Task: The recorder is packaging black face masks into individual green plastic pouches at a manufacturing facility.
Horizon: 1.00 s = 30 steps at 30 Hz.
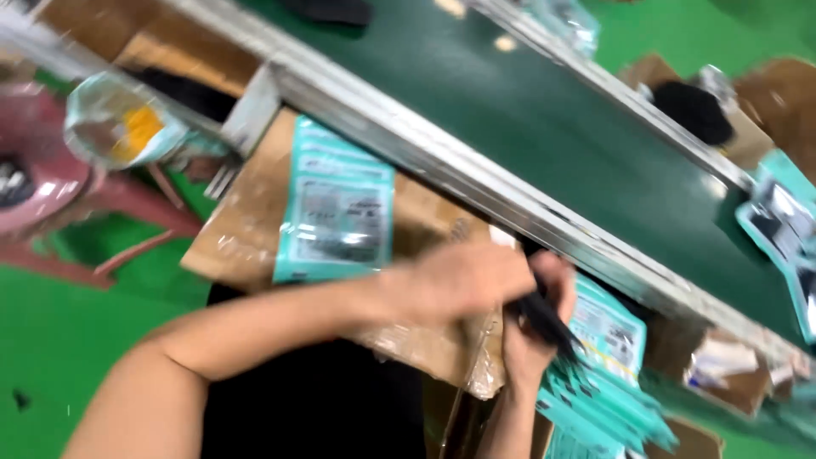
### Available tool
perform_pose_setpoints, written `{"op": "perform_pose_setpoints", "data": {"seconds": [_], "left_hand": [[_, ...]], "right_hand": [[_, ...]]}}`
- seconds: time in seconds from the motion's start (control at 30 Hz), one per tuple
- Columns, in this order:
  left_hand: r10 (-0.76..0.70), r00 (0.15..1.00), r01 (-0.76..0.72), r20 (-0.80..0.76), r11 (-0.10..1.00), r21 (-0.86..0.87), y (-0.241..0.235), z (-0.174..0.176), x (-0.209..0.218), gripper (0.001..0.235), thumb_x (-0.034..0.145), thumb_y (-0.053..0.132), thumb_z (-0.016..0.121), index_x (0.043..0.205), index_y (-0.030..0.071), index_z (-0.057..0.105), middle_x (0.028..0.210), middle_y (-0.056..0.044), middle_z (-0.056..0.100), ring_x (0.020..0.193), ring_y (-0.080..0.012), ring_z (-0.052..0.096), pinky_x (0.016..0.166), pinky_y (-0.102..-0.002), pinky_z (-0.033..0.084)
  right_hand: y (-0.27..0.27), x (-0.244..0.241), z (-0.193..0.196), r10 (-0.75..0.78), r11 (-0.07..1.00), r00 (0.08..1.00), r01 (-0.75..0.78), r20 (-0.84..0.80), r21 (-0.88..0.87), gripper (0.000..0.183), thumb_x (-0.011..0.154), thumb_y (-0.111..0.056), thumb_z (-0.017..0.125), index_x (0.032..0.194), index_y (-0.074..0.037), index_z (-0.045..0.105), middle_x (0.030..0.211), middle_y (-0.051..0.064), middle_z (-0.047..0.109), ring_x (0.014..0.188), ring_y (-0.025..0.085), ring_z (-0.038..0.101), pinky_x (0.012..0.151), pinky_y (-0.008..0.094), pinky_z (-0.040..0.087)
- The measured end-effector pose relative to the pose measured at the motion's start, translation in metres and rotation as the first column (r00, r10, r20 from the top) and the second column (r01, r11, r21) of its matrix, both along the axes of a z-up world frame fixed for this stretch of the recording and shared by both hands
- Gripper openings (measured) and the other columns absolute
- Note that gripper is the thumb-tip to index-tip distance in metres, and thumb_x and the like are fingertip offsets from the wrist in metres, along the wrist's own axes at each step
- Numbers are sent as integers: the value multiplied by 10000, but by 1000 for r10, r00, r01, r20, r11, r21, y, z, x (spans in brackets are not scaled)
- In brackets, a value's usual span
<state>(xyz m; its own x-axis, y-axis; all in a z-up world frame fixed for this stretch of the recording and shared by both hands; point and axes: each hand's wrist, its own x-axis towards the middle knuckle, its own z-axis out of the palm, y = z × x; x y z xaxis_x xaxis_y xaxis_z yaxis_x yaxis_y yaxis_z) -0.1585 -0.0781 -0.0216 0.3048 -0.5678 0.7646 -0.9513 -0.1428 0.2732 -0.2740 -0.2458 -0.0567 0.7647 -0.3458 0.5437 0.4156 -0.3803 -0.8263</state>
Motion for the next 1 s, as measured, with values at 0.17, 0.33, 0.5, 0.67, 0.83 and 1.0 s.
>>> {"op": "perform_pose_setpoints", "data": {"seconds": [0.17,0.33,0.5,0.67,0.83,1.0], "left_hand": [[-111,913,89,-393,993,-73,43,5,-38,809,862,268,764,1512,6,361,1493,-242,425,1423,-432,387,1180,-578,321],[35,818,0,-575,998,60,64,-52,-60,1210,721,353,847,1592,-2,86,1611,-273,201,1502,-450,212,1222,-593,217],[93,797,-141,-597,989,-34,96,-48,-72,1173,729,273,854,1602,-34,133,1585,-324,295,1489,-462,301,1209,-592,231],[162,67,-649,-984,757,81,154,-74,-80,575,837,339,807,1323,72,653,1116,-116,778,1021,-231,742,920,-352,606],[-674,299,-771,-675,246,-588,232,-74,-98,426,997,229,615,1353,4,550,1266,-115,672,1146,-228,663,1011,-411,538],[-895,284,-804,-344,-27,-594,261,-87,-109,400,1022,327,455,1266,60,624,1183,-75,716,1087,-225,687,967,-397,535]], "right_hand": [[-36,-28,-62,-94,984,967,54,-238,-168,446,860,53,778,1292,19,672,1205,109,731,1081,178,703,1026,306,550],[-14,-24,-86,62,996,913,-80,-403,-29,454,782,31,787,1218,23,659,1135,72,732,1026,148,685,941,282,535],[8,-5,-49,125,955,890,-228,-440,-191,328,856,47,787,1179,65,739,1119,119,778,1003,179,712,927,300,554],[135,77,80,733,678,674,-710,-95,192,368,1064,-227,481,1327,22,544,1281,70,650,1141,155,664,1007,300,534],[234,187,74,636,705,748,-663,-192,-252,203,1047,-94,606,1227,-20,663,1171,106,728,1083,197,720,986,335,565],[313,256,48,663,567,719,-664,-209,-488,181,988,-75,662,1162,-31,683,1012,117,766,885,214,751,834,330,578]]}}
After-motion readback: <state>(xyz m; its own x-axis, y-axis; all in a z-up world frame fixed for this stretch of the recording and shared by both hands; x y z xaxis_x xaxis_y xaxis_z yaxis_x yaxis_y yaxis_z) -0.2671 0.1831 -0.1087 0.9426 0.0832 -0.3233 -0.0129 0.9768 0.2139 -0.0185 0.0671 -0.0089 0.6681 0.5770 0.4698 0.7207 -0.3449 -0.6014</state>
